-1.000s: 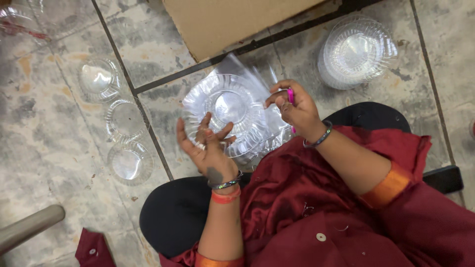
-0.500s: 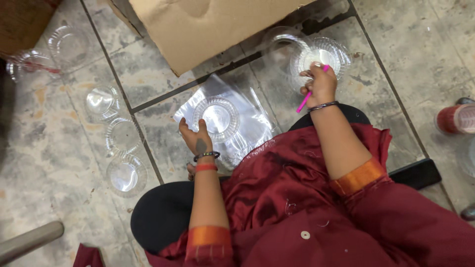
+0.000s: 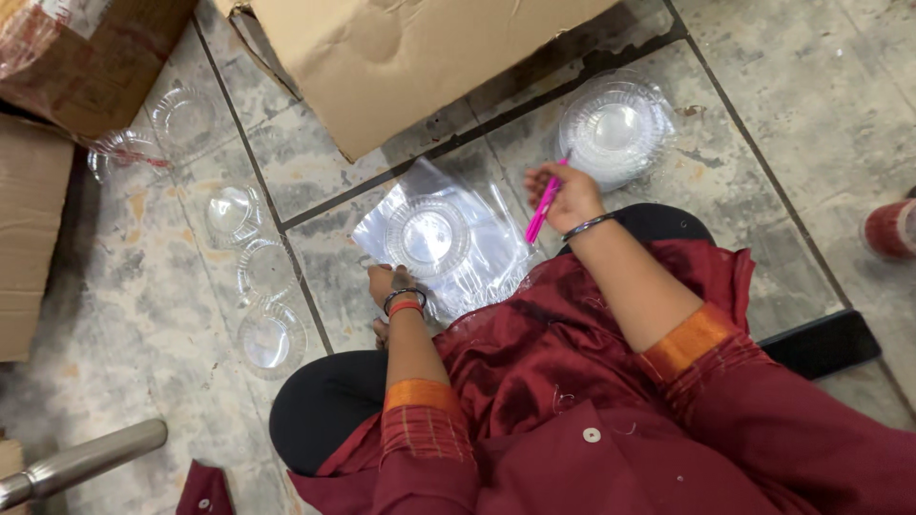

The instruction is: The person sits on the floor and repeatedly picks up clear plastic plates, marks them with a pink marker, and places them into a cardboard box. The person handles the plates one at a time and continues the process throughout the clip.

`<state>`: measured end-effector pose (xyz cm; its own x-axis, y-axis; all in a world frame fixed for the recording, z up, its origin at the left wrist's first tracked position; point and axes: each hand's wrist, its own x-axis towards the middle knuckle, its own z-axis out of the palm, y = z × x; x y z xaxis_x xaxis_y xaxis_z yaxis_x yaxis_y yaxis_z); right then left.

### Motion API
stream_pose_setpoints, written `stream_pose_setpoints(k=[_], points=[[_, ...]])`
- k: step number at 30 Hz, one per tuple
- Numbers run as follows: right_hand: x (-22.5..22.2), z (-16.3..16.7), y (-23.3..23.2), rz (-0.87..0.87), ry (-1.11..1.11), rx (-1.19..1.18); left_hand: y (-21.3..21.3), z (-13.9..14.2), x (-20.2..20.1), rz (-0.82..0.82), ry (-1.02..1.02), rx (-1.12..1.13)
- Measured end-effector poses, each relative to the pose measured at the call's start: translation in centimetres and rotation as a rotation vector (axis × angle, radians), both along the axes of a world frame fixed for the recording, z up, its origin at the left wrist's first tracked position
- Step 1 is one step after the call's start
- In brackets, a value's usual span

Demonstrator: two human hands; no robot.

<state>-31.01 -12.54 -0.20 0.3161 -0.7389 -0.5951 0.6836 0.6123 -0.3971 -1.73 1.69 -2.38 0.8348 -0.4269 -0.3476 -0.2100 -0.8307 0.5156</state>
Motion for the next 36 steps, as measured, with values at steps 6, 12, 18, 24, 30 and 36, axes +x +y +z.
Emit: stream_pose_setpoints(k=[6,12,18,24,30,36], points=[[4.5,1.9,3.7,0.173,0.911,-0.895,-0.6,0.9,0.8,0.046,-0.068,-0.394],[6.1,5.0,5.1,0.488,0.721,-0.893,2.5,8.6,0.0,-0.171,0.163,-0.818],[5.8,6.7,6.1,0.568,0.367,-0.737,3.0,12.5,-2.4,-0.162,0.308,-0.832],[5.3,6.7,7.3,0.28,0.572,-0.807,3.2,12.5,-5.4,-0.202,0.57,-0.892],[5.2,5.9,8.3,-0.005,0.669,-0.852,3.6,12.8,-8.7,-0.025,0.803,-0.911],[4.5,5.7,8.4,0.037,0.506,-0.833,4.2,12.6,-8.5,-0.047,0.695,-0.988]])
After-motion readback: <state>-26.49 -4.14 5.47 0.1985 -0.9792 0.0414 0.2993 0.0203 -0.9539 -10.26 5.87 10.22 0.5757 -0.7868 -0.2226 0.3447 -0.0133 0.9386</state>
